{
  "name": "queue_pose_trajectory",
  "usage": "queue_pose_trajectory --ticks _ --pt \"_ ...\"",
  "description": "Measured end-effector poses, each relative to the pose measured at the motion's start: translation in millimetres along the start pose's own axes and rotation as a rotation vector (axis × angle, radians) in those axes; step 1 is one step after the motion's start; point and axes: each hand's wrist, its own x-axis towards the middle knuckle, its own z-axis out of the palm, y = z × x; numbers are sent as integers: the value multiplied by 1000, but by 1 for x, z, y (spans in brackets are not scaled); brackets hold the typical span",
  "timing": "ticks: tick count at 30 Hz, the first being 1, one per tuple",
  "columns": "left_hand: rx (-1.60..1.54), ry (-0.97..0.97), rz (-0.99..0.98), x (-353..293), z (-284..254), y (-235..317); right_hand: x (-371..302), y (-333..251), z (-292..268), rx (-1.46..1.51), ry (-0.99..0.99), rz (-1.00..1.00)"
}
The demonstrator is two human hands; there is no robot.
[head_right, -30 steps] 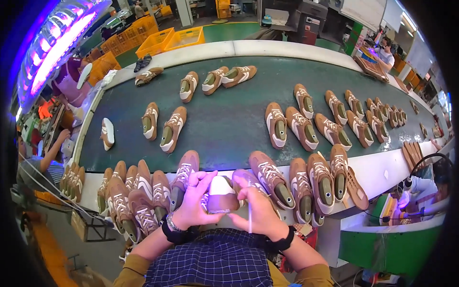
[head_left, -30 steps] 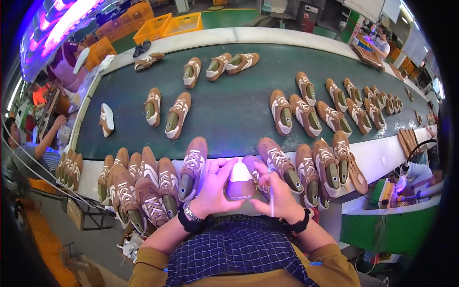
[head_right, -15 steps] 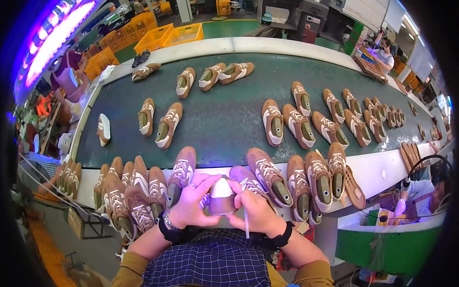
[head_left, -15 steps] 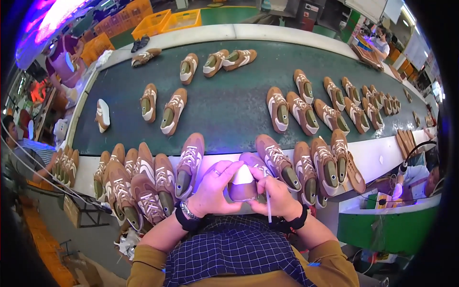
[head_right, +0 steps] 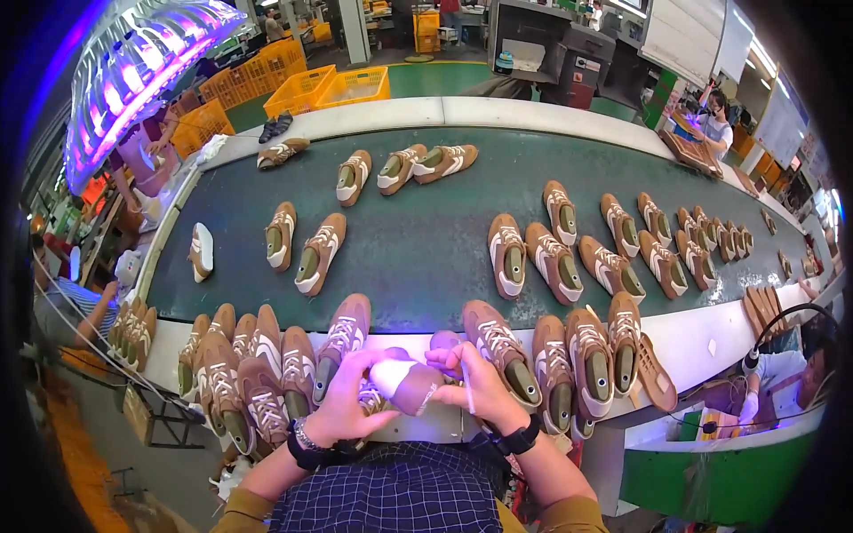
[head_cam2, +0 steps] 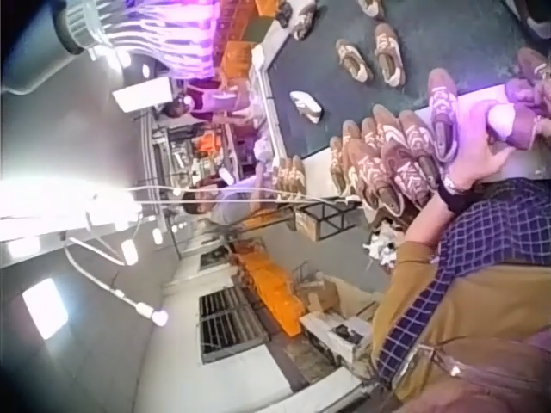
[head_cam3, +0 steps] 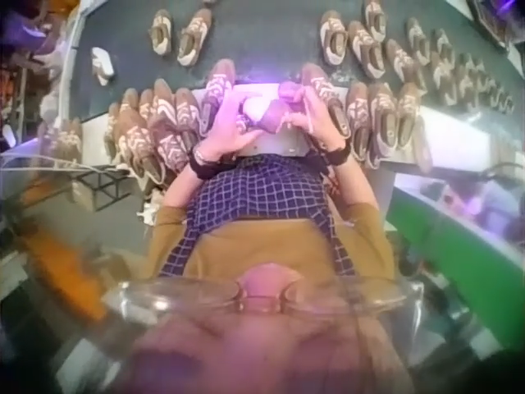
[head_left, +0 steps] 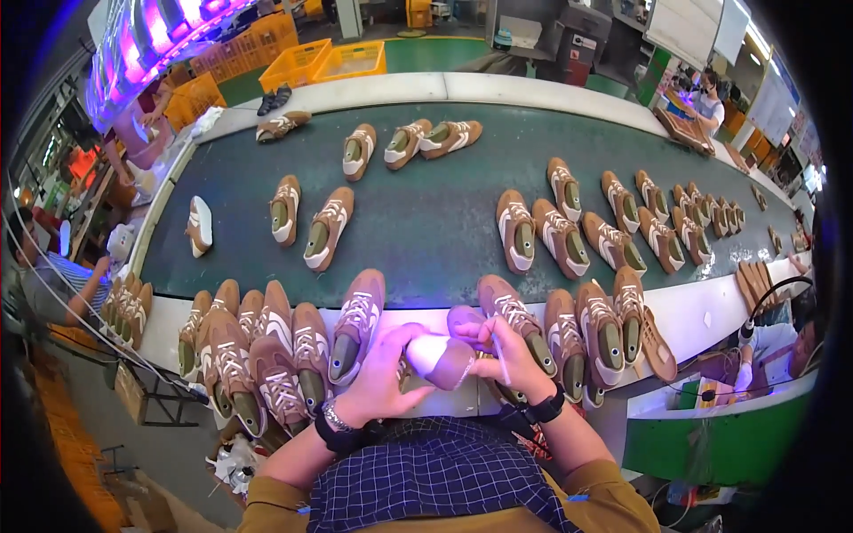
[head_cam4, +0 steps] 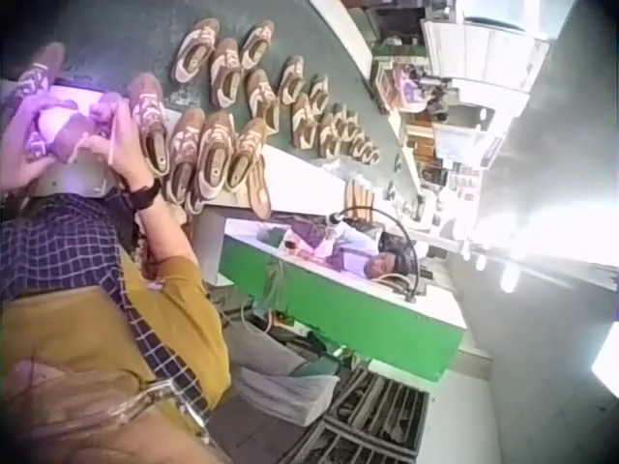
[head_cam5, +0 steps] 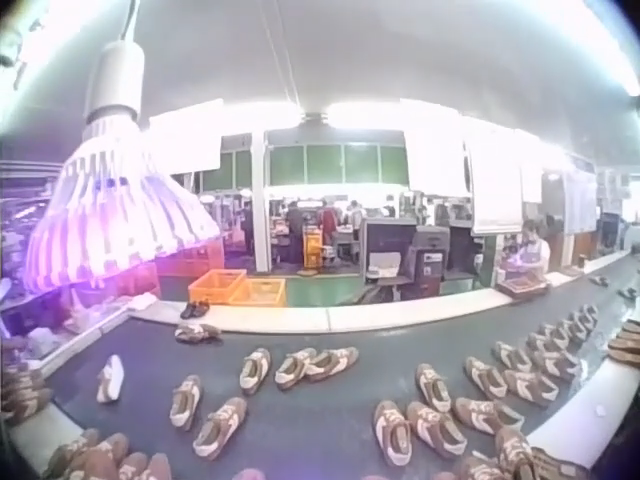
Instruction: Inspecting and sorting shoes on a conveyor belt, applying markings with a pen.
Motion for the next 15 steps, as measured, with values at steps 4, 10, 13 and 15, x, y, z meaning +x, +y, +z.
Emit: queue_pose_trajectory --ticks 4,10,13,15 --pt "38 40 4 -12 17 -3 0 5 10 17 -47 81" --pt "48 164 10 -11 24 -12 10 -30 21 113 263 61" --pt "22 150 55 -8 25 -12 10 -53 17 158 140 146" --pt "-40 130 51 -8 27 -9 11 -58 22 192 156 136"
